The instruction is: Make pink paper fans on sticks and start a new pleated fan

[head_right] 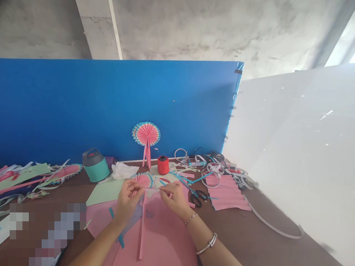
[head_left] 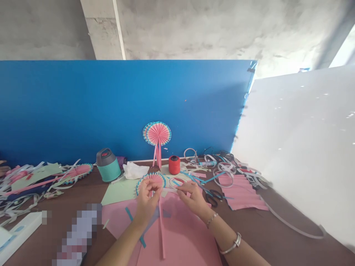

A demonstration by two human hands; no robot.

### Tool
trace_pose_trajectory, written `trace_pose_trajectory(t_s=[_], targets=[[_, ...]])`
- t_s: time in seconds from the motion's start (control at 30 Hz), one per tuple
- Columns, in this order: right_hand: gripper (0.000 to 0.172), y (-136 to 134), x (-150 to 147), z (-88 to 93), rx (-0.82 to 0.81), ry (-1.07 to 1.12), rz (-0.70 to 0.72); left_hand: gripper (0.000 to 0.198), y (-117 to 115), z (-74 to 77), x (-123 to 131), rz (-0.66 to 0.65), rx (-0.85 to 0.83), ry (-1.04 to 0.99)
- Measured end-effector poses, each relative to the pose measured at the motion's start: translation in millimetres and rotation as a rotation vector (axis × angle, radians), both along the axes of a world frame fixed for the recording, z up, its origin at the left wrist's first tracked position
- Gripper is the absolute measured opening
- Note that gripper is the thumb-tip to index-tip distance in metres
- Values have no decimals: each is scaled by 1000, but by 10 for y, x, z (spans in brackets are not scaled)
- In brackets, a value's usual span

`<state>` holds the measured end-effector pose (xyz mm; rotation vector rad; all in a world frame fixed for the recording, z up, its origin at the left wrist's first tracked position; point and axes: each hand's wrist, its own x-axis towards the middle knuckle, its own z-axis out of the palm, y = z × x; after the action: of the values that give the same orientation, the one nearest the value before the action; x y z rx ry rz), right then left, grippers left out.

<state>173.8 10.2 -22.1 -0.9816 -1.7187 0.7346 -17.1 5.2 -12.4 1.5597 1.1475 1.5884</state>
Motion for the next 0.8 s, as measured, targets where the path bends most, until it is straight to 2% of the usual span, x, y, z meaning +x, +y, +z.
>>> trace_pose_trajectory(t_s=[0.1,0.23,0.43,0.6,0.7,0.8], targets=[[24,2,-3,9,59,-18,-65,21,-32,-16,21,-5,33,-2],[28,-17,-16,88,60,-38,-57,18,-81,-60,46,31,113,-7],[35,-92,-64,254,-115,48,3,13,-115,-117,72,113,224,22],[37,-111,-110,252,-228,191,10,17,-98,-127,91,116,256,-51],[32,-93,-106,206,-174,99,-11,16,-78,-116,83,121,249,-69],[25,-74,-76,162,-11,-65,-46,17,-60,-99,68,132,227,-56]])
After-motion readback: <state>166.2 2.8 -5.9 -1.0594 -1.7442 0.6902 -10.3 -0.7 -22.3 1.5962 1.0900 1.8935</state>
